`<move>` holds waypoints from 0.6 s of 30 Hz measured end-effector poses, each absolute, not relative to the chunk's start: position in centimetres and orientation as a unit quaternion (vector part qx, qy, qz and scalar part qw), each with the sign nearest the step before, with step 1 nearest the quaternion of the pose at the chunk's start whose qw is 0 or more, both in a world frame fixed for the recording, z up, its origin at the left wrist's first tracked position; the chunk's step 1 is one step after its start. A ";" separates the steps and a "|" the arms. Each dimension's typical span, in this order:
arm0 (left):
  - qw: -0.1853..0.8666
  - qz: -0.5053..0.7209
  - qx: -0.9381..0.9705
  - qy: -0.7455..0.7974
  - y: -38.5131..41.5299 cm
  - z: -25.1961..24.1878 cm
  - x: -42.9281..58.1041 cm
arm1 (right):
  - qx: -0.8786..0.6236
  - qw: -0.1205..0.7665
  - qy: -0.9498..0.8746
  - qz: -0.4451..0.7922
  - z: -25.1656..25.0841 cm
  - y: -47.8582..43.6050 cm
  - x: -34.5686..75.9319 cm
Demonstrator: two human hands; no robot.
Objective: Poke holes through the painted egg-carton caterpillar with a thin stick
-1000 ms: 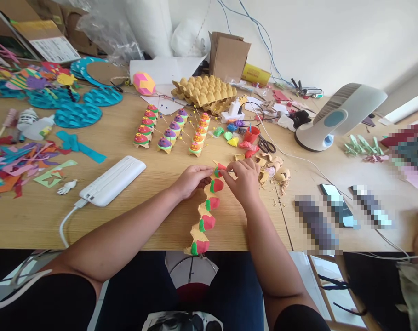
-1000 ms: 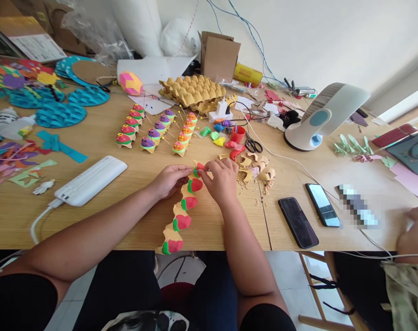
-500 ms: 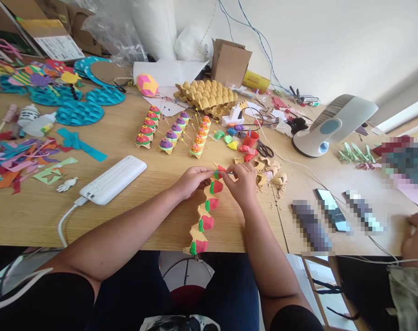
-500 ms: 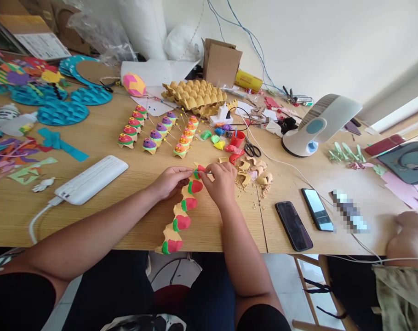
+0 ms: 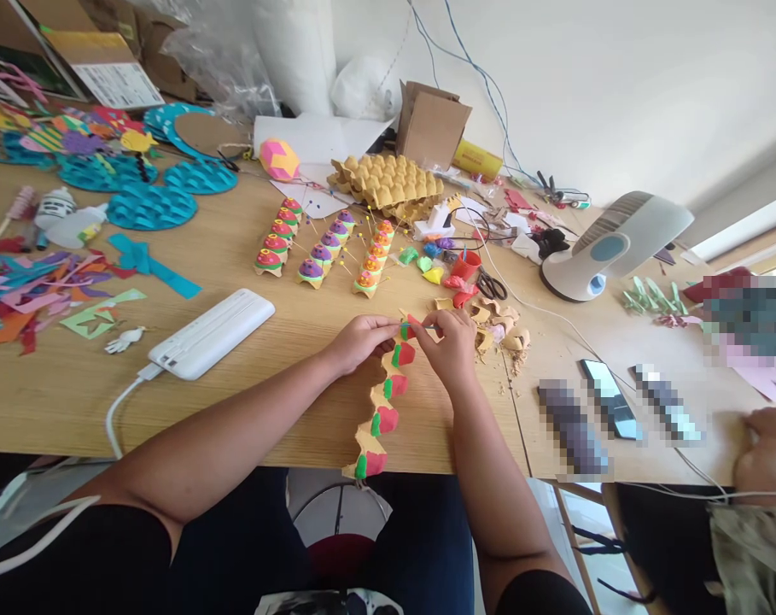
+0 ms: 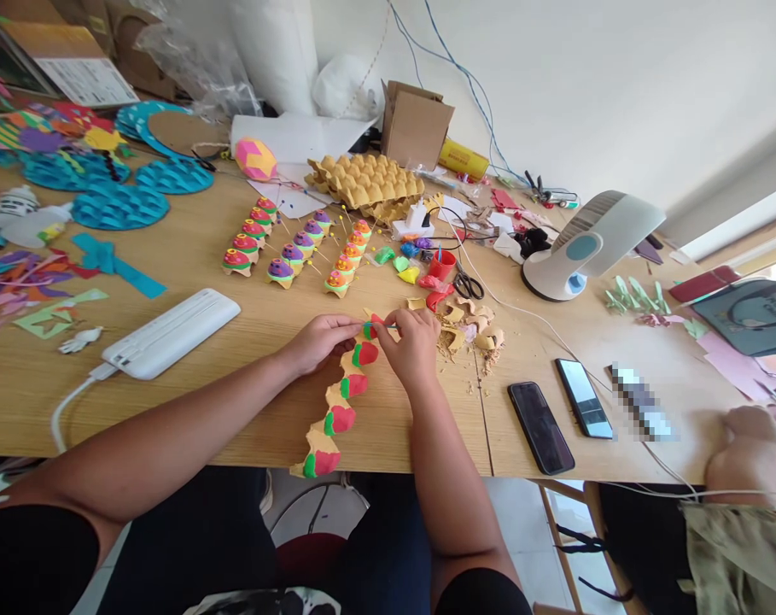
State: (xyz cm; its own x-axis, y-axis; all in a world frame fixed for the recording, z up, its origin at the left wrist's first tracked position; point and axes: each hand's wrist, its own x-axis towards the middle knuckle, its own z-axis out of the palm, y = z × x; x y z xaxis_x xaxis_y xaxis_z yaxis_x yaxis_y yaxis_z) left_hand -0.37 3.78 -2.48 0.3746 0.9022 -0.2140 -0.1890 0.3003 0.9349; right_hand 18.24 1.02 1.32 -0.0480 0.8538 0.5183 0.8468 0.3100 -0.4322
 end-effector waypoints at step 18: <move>0.665 0.377 0.505 0.401 3.6 -2.5 -0.5 | -0.585 0.404 -0.701 0.052 1.1 1.5 18.6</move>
